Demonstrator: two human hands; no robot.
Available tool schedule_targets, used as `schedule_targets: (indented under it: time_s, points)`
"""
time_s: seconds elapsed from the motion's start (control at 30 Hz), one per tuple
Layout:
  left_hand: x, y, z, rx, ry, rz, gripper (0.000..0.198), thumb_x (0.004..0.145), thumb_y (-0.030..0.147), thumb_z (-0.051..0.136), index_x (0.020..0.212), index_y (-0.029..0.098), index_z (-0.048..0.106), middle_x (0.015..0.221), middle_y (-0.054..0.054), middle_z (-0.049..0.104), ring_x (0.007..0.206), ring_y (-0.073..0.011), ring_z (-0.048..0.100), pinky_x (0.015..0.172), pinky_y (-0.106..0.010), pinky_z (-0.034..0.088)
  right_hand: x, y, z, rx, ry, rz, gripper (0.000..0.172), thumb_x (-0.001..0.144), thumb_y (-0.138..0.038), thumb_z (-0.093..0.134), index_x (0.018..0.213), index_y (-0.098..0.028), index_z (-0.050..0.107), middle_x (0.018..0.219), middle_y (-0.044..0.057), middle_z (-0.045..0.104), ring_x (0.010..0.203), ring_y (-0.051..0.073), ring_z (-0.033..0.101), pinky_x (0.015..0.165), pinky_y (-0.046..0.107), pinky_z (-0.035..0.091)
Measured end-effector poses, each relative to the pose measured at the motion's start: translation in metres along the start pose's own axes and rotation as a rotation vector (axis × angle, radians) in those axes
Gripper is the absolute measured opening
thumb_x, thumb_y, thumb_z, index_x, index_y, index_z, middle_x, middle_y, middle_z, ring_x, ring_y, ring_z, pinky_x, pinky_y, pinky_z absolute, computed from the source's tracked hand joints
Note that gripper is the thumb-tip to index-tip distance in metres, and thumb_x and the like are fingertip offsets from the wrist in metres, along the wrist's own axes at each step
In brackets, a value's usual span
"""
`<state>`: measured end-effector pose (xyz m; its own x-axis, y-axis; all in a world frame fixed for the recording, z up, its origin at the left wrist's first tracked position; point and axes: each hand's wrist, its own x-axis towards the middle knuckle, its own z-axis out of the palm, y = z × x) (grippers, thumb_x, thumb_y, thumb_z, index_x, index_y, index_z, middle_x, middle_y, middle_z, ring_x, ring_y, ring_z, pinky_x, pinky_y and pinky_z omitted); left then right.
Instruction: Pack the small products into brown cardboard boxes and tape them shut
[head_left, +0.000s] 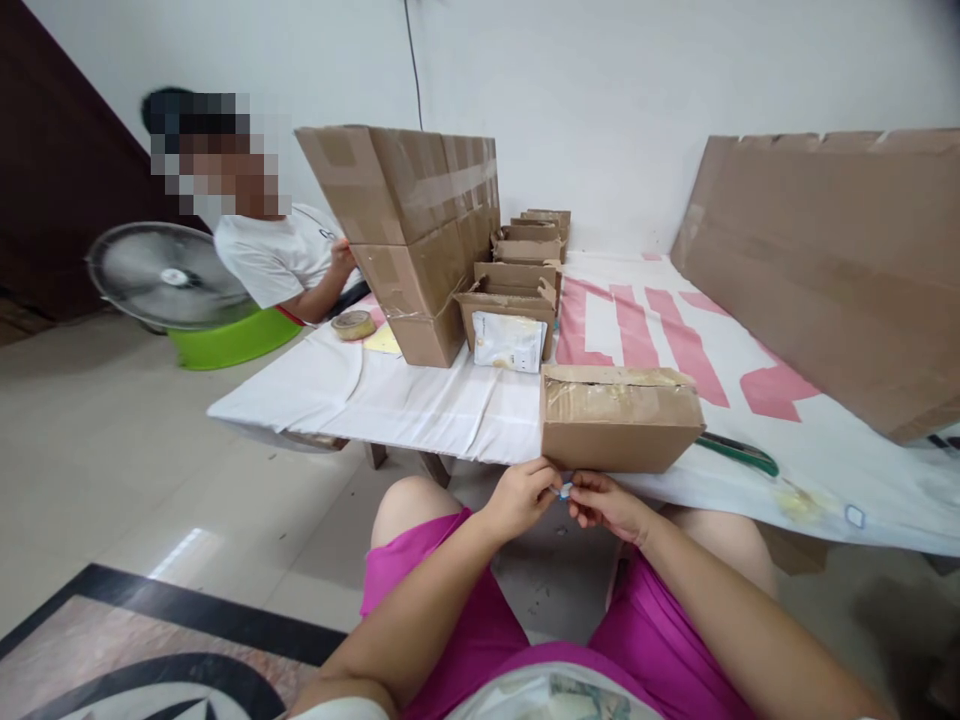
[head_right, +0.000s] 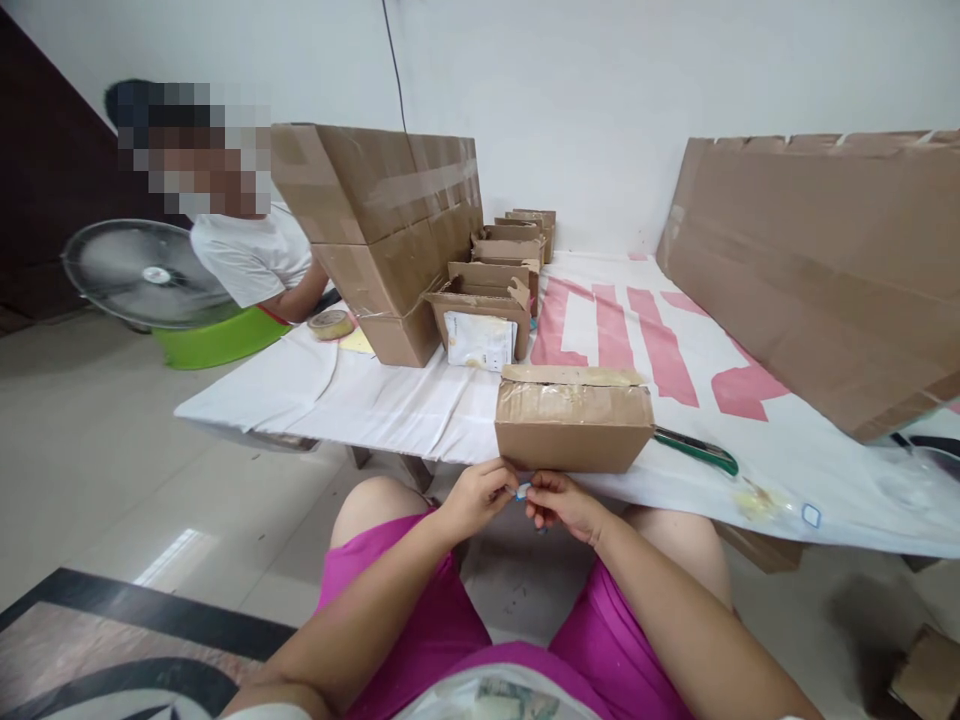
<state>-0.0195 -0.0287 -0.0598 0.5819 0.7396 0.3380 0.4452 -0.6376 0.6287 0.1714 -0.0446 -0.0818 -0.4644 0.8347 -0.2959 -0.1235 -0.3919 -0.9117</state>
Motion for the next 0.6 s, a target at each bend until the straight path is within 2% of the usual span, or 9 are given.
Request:
schedule_targets:
  time_s: [0.07, 0.13, 0.2, 0.3, 0.4, 0.6]
  points:
    - [-0.001, -0.001, 0.000, -0.027, 0.034, -0.061, 0.011, 0.079, 0.014, 0.052, 0.077, 0.019, 0.061, 0.075, -0.003, 0.061, 0.071, -0.0136, 0.056, 0.067, -0.023, 0.043, -0.002, -0.002, 0.000, 0.011, 0.016, -0.016, 0.037, 0.066, -0.047, 0.074, 0.072, -0.018, 0.051, 0.059, -0.005, 0.060, 0.045, 0.005, 0.050, 0.044, 0.019, 0.030]
    - [-0.002, -0.001, 0.002, -0.124, 0.066, -0.180, 0.004, 0.076, 0.016, 0.057, 0.074, 0.019, 0.059, 0.068, 0.000, 0.060, 0.063, -0.0119, 0.055, 0.063, -0.023, 0.042, -0.004, -0.003, 0.000, 0.016, 0.016, -0.040, 0.038, 0.066, -0.048, 0.073, 0.073, -0.018, 0.051, 0.062, -0.005, 0.060, 0.047, 0.005, 0.051, 0.045, 0.019, 0.031]
    - [-0.003, -0.002, 0.006, -0.331, 0.092, -0.320, 0.004, 0.075, 0.021, 0.059, 0.075, 0.018, 0.056, 0.062, 0.002, 0.059, 0.057, -0.0106, 0.055, 0.057, -0.022, 0.042, -0.005, -0.003, -0.001, -0.041, -0.017, -0.070, 0.039, 0.067, -0.051, 0.072, 0.073, -0.018, 0.052, 0.064, -0.004, 0.060, 0.050, 0.006, 0.051, 0.046, 0.020, 0.031]
    - [-0.004, -0.002, 0.014, -0.690, 0.104, -0.457, 0.016, 0.074, 0.029, 0.061, 0.080, 0.017, 0.053, 0.062, 0.003, 0.059, 0.053, -0.0111, 0.059, 0.048, -0.020, 0.042, -0.002, 0.001, -0.001, -0.222, -0.009, -0.140, 0.040, 0.069, -0.056, 0.068, 0.070, -0.018, 0.053, 0.061, -0.004, 0.057, 0.050, 0.007, 0.049, 0.048, 0.021, 0.033]
    - [-0.004, -0.001, 0.019, -0.831, 0.123, -0.492, 0.023, 0.069, 0.030, 0.065, 0.081, 0.016, 0.052, 0.065, 0.002, 0.061, 0.052, -0.0108, 0.061, 0.045, -0.019, 0.041, 0.004, 0.008, -0.002, -0.374, 0.093, -0.220, 0.040, 0.071, -0.057, 0.065, 0.066, -0.019, 0.051, 0.055, -0.006, 0.050, 0.050, 0.008, 0.044, 0.050, 0.022, 0.034]
    - [0.000, 0.001, 0.023, -0.829, 0.202, -0.499, 0.019, 0.065, 0.023, 0.066, 0.075, 0.016, 0.051, 0.060, 0.005, 0.058, 0.051, -0.0092, 0.059, 0.045, -0.018, 0.041, 0.008, 0.016, -0.002, -0.458, 0.182, -0.277, 0.034, 0.075, -0.052, 0.061, 0.068, -0.021, 0.049, 0.059, -0.005, 0.052, 0.051, 0.010, 0.048, 0.051, 0.024, 0.040]
